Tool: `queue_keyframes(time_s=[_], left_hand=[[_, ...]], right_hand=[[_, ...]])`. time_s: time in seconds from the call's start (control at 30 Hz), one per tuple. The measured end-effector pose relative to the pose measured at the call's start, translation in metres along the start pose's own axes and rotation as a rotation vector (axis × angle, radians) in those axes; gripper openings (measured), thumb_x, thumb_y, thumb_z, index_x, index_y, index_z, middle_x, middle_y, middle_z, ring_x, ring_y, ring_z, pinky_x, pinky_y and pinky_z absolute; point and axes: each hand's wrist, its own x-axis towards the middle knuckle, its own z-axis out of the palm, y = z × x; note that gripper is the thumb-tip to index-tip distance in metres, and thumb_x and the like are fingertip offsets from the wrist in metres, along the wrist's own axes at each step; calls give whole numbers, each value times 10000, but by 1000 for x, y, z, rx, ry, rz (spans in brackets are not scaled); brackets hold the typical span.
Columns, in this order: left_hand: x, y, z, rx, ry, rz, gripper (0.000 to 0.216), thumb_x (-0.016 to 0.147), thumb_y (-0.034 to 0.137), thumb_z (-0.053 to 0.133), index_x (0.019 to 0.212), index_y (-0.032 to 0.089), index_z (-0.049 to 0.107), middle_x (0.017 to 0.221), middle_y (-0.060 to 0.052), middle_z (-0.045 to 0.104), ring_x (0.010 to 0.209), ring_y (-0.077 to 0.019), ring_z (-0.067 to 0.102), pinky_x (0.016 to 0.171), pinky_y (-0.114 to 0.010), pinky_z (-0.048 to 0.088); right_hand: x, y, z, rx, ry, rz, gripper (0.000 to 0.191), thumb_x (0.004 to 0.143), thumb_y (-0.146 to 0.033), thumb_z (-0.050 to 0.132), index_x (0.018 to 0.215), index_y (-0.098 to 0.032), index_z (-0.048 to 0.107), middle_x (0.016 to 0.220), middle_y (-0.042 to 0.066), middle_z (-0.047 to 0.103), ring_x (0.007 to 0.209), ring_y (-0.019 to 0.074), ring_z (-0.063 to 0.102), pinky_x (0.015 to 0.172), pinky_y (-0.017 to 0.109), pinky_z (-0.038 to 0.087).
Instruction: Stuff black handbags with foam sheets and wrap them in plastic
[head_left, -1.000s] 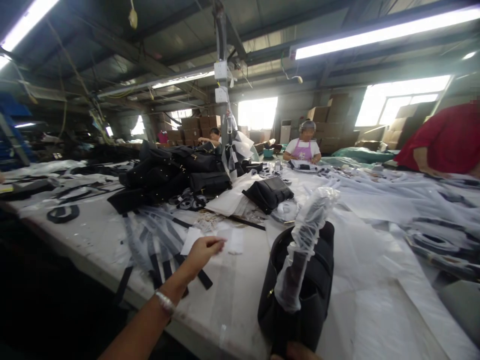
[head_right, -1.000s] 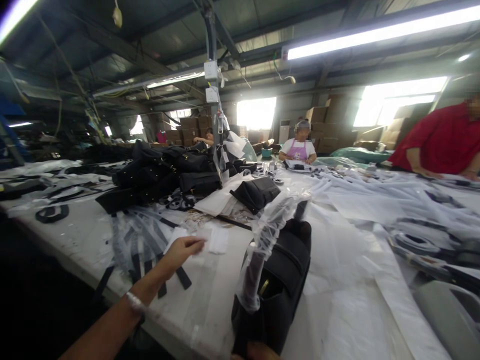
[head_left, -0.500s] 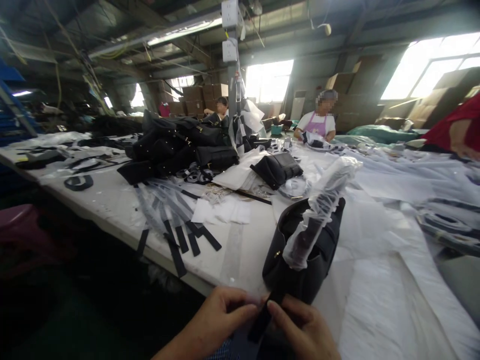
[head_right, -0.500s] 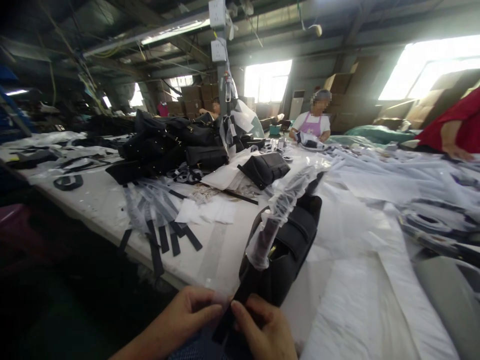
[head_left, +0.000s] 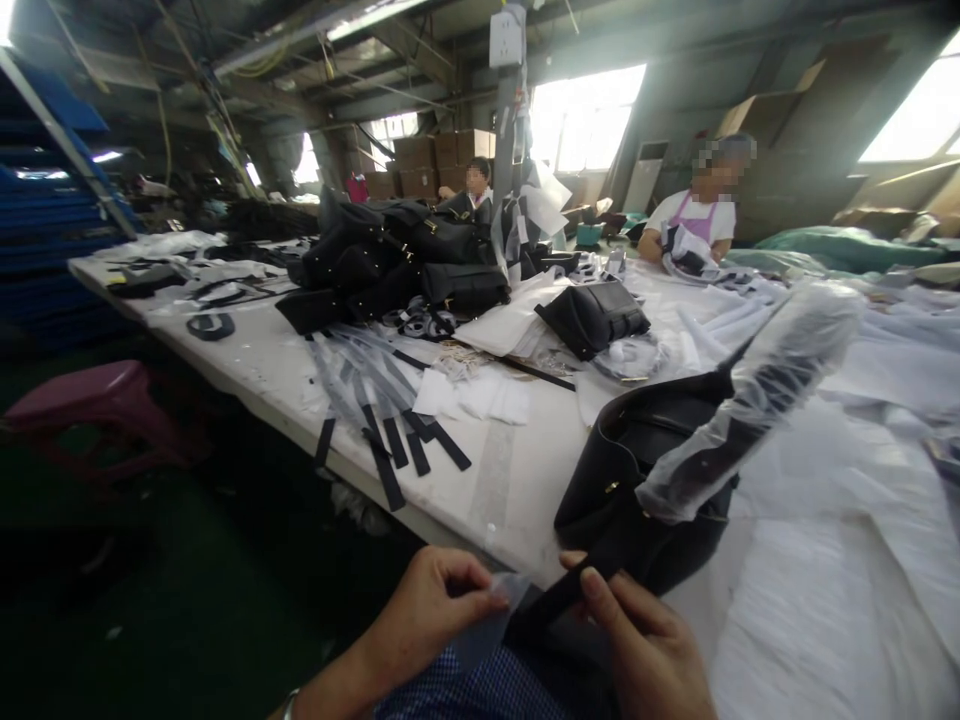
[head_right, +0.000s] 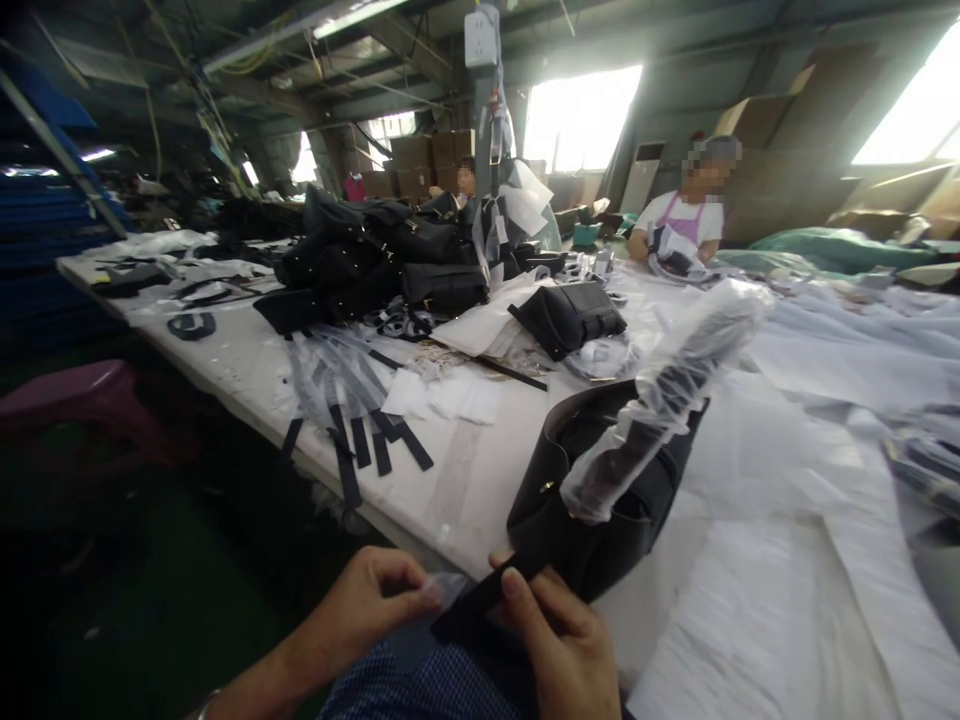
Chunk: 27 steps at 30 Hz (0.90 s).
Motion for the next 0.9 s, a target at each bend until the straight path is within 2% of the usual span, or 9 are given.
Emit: queue_keyframes(time_s=[0.13,0.23,0.4,0.57,0.77,0.9], left_hand=[[-6,-1,-4,-19,-26,-44,314,714,413,807,726,102,767,658,-60,710,583,-131,569,561,-224,394],[-10,-2,-6,-17,-31,-50,287,685,386,832,716,107,769,680,-67,728,611,-146,598,582,-230,411],[-11,-5,-6,-23,-16,-46,293,641,384,865,695,116,761,682,-60,731,627,-154,614,590,-232,418],[-8,-6,-7,-75,-25,-55,281,645,372,864,706,116,765,689,-68,737,623,-160,627,593,-239,432],[-8,-3,-7,-137,-95,-66,296,685,392,830,774,112,788,708,-77,744,610,-158,633,596,-242,444],[-9,1,-5,-145,-138,-86,278,673,377,834,765,119,791,713,-74,748,619,-164,641,612,-248,452]], right_hand=[[1,0,9,29,126,3,460,706,-578,767,1006,-232,808,800,51,733,823,234,669,766,272,570],[1,-7,15,43,167,3,475,716,-591,754,1002,-215,808,796,56,729,802,226,662,734,273,566],[2,-12,18,37,114,16,449,709,-588,761,961,-221,817,849,63,746,807,226,674,735,267,576],[3,-10,16,13,101,5,428,704,-568,774,969,-236,816,794,50,742,825,241,687,764,277,586],[4,-13,14,-26,66,-2,407,718,-562,763,961,-240,817,910,58,769,872,246,694,818,282,581],[3,-12,16,9,113,-14,396,730,-558,754,951,-236,818,918,62,770,885,251,698,750,268,593]])
